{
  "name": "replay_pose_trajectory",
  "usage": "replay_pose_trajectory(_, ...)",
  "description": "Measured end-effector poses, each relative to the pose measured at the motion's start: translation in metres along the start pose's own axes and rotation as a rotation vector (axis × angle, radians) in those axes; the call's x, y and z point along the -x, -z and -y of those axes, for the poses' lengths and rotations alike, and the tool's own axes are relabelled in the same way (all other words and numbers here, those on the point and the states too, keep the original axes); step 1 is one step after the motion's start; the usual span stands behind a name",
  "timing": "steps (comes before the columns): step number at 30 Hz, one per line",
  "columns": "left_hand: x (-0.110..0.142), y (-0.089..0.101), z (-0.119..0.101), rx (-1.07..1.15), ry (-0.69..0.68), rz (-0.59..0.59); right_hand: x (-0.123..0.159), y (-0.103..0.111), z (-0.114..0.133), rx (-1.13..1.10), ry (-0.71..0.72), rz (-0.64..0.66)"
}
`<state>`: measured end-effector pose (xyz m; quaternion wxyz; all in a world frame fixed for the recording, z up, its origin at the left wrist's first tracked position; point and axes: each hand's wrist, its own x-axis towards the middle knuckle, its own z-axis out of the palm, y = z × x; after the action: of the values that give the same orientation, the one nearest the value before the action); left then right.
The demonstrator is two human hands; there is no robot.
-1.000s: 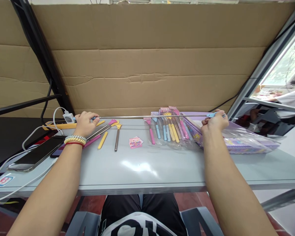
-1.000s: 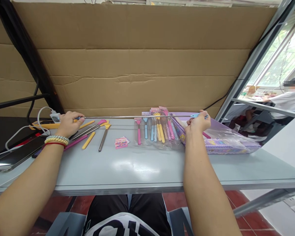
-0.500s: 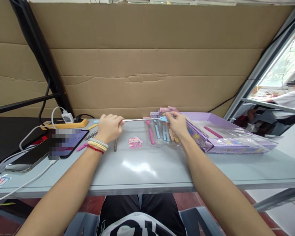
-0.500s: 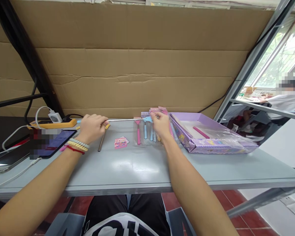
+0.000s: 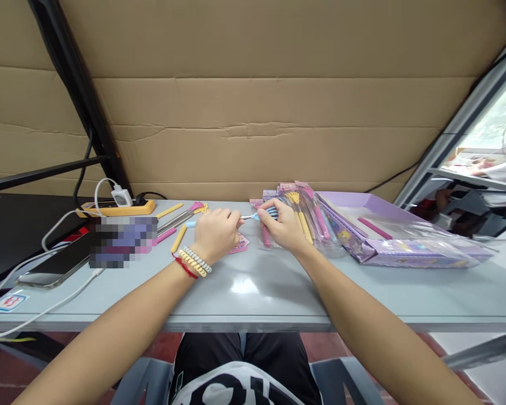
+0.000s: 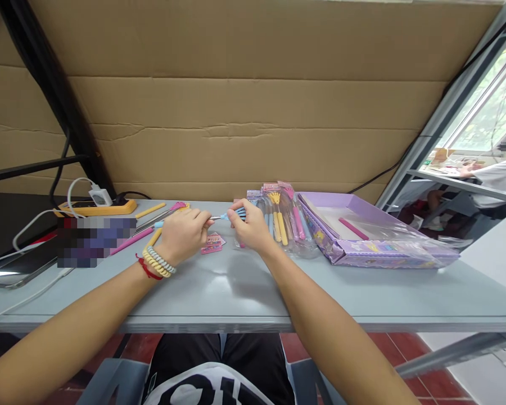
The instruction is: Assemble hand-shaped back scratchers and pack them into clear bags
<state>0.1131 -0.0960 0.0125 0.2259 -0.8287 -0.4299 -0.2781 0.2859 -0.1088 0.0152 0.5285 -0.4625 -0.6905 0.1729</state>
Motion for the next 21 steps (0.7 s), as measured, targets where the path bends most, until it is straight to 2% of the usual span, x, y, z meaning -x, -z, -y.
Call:
replay_pose_trajectory(11, -0.002, -0.013, 0.017, -0.005, -0.025, 0.06, -0.002, -0.005, -0.014, 0.024, -0.086, 0.137)
replay_pose_trajectory(21, -0.002, -0.018, 0.022, 0.044, -0.044, 0.111, -0.003, -0.01, -0.021, 0.082, -0.125, 0.124)
